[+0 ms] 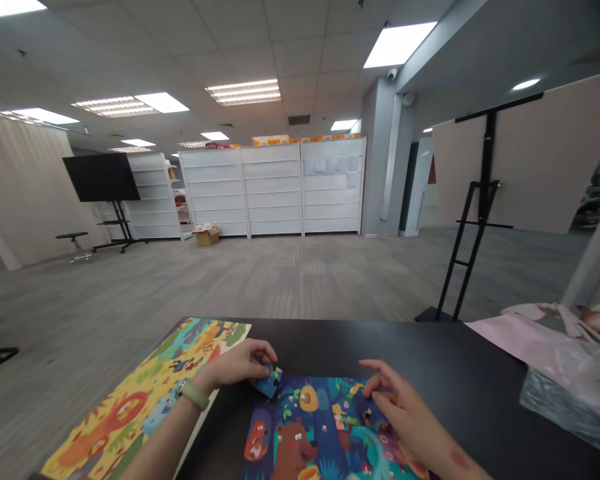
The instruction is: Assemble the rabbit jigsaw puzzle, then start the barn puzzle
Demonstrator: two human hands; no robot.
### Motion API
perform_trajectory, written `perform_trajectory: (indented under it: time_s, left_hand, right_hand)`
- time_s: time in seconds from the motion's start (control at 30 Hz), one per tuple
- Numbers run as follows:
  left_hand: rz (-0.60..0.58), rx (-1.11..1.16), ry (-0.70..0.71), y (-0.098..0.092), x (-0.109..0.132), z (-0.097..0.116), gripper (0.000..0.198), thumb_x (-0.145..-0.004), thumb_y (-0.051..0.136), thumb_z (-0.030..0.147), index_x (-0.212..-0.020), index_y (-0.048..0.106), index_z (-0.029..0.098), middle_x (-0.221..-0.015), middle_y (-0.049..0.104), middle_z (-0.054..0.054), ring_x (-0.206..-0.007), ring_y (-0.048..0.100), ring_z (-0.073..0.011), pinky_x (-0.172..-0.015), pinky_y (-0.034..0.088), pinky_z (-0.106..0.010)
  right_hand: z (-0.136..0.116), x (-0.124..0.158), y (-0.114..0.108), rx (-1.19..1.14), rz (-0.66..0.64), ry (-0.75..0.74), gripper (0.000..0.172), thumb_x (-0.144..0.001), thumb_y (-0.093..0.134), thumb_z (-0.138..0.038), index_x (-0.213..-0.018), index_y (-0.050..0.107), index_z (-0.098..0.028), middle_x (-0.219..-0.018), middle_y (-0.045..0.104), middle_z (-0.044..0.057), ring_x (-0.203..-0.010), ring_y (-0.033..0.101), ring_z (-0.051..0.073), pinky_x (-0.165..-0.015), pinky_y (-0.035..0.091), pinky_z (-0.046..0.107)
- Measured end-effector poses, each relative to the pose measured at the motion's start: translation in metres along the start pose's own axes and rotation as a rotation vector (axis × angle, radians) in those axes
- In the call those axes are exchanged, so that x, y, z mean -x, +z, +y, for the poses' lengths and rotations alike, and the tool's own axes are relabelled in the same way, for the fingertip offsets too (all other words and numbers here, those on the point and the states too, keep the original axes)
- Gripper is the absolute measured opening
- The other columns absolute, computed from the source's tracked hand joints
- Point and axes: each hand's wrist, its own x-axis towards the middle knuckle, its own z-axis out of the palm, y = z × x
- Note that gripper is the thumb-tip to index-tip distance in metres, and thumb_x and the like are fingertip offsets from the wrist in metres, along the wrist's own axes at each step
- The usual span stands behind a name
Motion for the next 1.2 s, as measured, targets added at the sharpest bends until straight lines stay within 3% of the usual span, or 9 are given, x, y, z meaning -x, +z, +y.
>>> perform_trajectory:
  time_s: [0.33, 0.57, 0.73, 0.83, 0.97, 1.07, 1.2]
  left_hand:
    - [-0.014, 0.058, 0.022, -0.007, 0.010, 0.012, 0.038, -0.062, 0.078, 0.025, -0.098, 0.065, 0.020, -0.078, 0.060, 0.003, -0.070, 0.053, -0.0126, -0.064, 0.039, -0.023]
    - [-0.037, 0.065, 0.031, -0.004, 0.007, 0.007, 0.036, -0.065, 0.081, 0.033, -0.095, 0.064, 0.020, -0.076, 0.059, 0.004, -0.070, 0.053, -0.0130, -0.066, 0.040, -0.025]
    - [-0.060, 0.110, 0.051, 0.000, 0.008, 0.012, 0.035, -0.068, 0.083, 0.035, -0.094, 0.065, 0.020, -0.075, 0.059, 0.004, -0.070, 0.052, -0.0131, -0.068, 0.040, -0.026]
    - [-0.112, 0.147, 0.059, 0.024, 0.006, 0.024, 0.037, -0.066, 0.086, 0.039, -0.091, 0.067, 0.019, -0.075, 0.060, 0.003, -0.070, 0.054, -0.0133, -0.067, 0.041, -0.026]
    - [-0.194, 0.207, 0.082, 0.084, 0.001, 0.037, 0.047, -0.062, 0.090, 0.043, -0.096, 0.067, 0.020, -0.084, 0.063, 0.001, -0.067, 0.055, -0.0121, -0.060, 0.042, -0.024]
    - [-0.206, 0.286, 0.044, 0.123, -0.001, 0.041, 0.042, -0.063, 0.089, 0.036, -0.088, 0.060, 0.020, -0.063, 0.057, 0.006, -0.051, 0.047, -0.0085, -0.046, 0.032, -0.019]
    - [-0.106, 0.321, 0.086, 0.139, -0.001, 0.044, 0.031, -0.071, 0.081, 0.029, -0.079, 0.052, 0.020, -0.056, 0.047, 0.010, -0.047, 0.038, -0.0060, -0.045, 0.025, -0.018]
  right_hand:
    - [0.003, 0.000, -0.001, 0.003, 0.015, -0.040, 0.046, -0.078, 0.055, -0.030, -0.123, 0.058, -0.022, -0.085, 0.062, -0.002, -0.056, 0.049, 0.010, -0.051, 0.040, 0.024]
    - [-0.003, 0.002, 0.002, -0.031, 0.029, -0.004, 0.047, -0.077, 0.054, -0.030, -0.123, 0.055, -0.023, -0.086, 0.059, -0.003, -0.056, 0.050, 0.009, -0.048, 0.040, 0.021]
    - [-0.010, 0.005, 0.003, -0.018, 0.026, 0.002, 0.045, -0.079, 0.057, -0.029, -0.124, 0.055, -0.025, -0.106, 0.060, 0.001, -0.055, 0.050, 0.005, -0.050, 0.042, 0.021]
    - [-0.013, 0.009, 0.004, -0.008, -0.001, -0.037, 0.047, -0.080, 0.059, -0.026, -0.127, 0.053, -0.026, -0.115, 0.060, 0.003, -0.058, 0.054, 0.005, -0.053, 0.044, 0.021]
    - [-0.024, 0.021, 0.009, -0.017, -0.228, -0.069, 0.064, -0.078, 0.062, -0.017, -0.138, 0.048, -0.030, -0.118, 0.061, 0.003, -0.065, 0.060, 0.007, -0.057, 0.046, 0.022]
    - [-0.033, 0.031, 0.013, -0.001, -0.331, -0.054, 0.078, -0.070, 0.064, -0.011, -0.142, 0.044, -0.033, -0.120, 0.061, 0.003, -0.071, 0.064, 0.011, -0.061, 0.048, 0.024]
    - [-0.044, 0.036, 0.010, 0.093, -0.316, -0.113, 0.079, -0.073, 0.060, -0.012, -0.146, 0.040, -0.033, -0.135, 0.055, 0.007, -0.089, 0.067, 0.018, -0.076, 0.053, 0.031]
